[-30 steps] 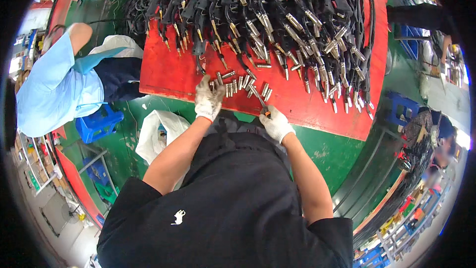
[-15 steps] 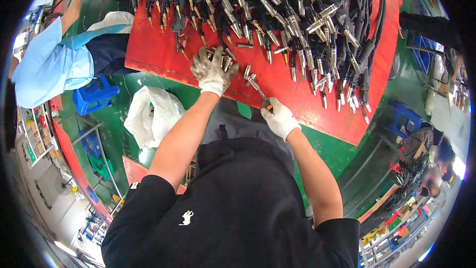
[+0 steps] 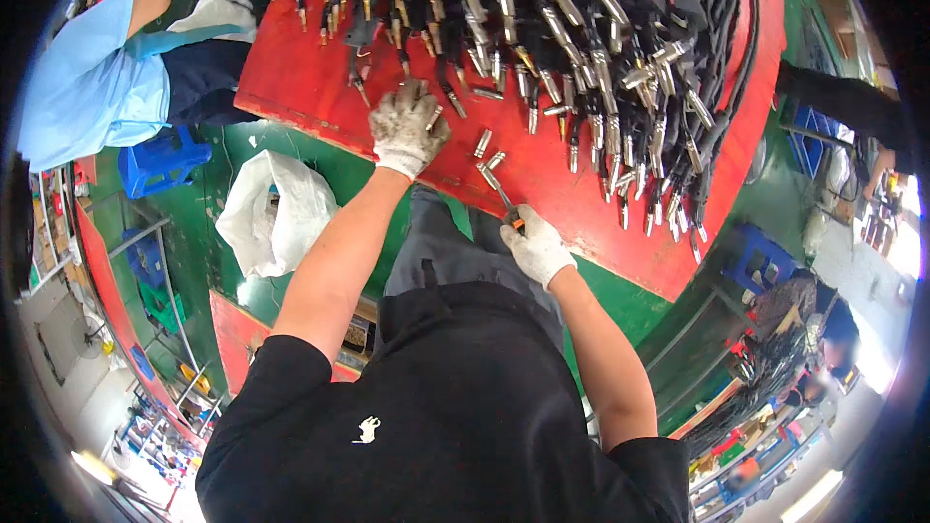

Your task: Assembling welding torch cable leads and connectors on a production line.

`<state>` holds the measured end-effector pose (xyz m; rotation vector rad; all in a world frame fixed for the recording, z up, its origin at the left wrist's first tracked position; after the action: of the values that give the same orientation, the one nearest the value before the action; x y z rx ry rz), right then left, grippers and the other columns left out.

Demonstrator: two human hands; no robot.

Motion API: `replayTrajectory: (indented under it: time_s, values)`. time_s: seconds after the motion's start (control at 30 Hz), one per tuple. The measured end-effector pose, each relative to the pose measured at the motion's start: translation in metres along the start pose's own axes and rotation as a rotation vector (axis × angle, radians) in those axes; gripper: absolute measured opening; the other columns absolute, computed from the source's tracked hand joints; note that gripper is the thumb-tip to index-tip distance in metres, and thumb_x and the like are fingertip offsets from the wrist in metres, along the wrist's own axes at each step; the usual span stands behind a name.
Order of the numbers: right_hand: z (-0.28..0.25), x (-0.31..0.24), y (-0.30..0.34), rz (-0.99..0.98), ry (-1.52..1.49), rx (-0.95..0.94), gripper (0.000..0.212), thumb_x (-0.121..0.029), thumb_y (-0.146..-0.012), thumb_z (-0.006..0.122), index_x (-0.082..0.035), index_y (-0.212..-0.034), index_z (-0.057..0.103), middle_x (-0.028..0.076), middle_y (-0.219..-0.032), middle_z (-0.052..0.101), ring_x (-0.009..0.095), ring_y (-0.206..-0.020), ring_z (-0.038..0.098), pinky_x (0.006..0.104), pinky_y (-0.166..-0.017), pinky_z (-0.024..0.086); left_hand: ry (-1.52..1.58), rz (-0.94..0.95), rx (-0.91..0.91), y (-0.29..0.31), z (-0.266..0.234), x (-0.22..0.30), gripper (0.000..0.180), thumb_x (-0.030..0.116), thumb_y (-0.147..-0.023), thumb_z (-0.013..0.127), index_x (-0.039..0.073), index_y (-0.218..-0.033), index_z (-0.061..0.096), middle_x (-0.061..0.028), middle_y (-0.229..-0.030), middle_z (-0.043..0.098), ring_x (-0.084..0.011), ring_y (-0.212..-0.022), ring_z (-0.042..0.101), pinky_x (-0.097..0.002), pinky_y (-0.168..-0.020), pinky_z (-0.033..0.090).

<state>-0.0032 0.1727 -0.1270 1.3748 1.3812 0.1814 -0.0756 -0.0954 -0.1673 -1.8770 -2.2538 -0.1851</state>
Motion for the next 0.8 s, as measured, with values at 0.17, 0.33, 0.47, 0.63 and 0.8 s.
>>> replayTrajectory:
  time_s: [0.17,0.33,0.47,0.63,0.8]
  values:
    - [0.004,-0.018,-0.003,0.005,0.023,0.064,0.031,-0.026,-0.093,0.063,-0.001,-0.111,0.061,0.019,-0.091,0.067,0.034,-0.091,0.067,0.0416,-0.083,0.052,0.022,0.076,-0.169,-0.005,0.001,0.007,0.046,0.037,-0.073,0.072,0.022,-0.117,0.07,-0.0029,-0.133,0.058,-0.0303,-0.114,0.06,-0.0501,-0.087,0.052]
    - [0.014,-0.022,-0.005,0.095,-0.127,0.023,0.019,-0.018,-0.094,0.061,-0.004,-0.106,0.06,0.009,-0.079,0.06,0.019,-0.069,0.06,0.0358,-0.064,0.049,0.114,0.221,-0.161,-0.006,0.01,0.01,0.039,0.034,-0.073,0.071,0.022,-0.11,0.07,-0.0106,-0.14,0.054,-0.0335,-0.116,0.057,-0.0471,-0.085,0.053]
    - [0.016,-0.016,-0.01,0.066,-0.086,0.067,0.019,-0.019,-0.094,0.06,-0.004,-0.105,0.059,0.009,-0.077,0.06,0.019,-0.066,0.059,0.0362,-0.061,0.049,0.112,0.232,-0.219,-0.011,0.014,0.018,0.034,0.021,-0.074,0.071,0.021,-0.108,0.07,-0.0138,-0.138,0.052,-0.0348,-0.115,0.057,-0.0461,-0.08,0.056]
    - [0.02,-0.028,-0.009,0.112,-0.093,0.092,0.021,-0.02,-0.094,0.061,-0.004,-0.107,0.059,0.009,-0.075,0.059,0.02,-0.063,0.059,0.0367,-0.058,0.047,0.209,0.238,-0.17,-0.018,0.017,0.013,0.024,0.02,-0.086,0.063,0.017,-0.109,0.07,-0.0155,-0.137,0.051,-0.037,-0.114,0.059,-0.0482,-0.082,0.056]
    - [0.023,-0.033,-0.003,0.14,-0.142,0.117,0.024,-0.022,-0.093,0.062,-0.003,-0.108,0.059,0.01,-0.077,0.06,0.02,-0.063,0.06,0.0364,-0.059,0.048,0.165,0.138,-0.334,-0.03,0.026,0.018,0.025,0.019,-0.095,0.053,0.014,-0.113,0.069,-0.0144,-0.141,0.051,-0.0371,-0.116,0.059,-0.048,-0.083,0.056]
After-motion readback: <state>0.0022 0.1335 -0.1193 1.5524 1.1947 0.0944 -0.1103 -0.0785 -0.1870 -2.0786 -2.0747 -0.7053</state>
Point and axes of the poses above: each hand's wrist, its own y-axis away from the middle knuckle, its own z-axis out of the palm, x = y × z, the point moved 6 cm from there along -y, towards the middle knuckle
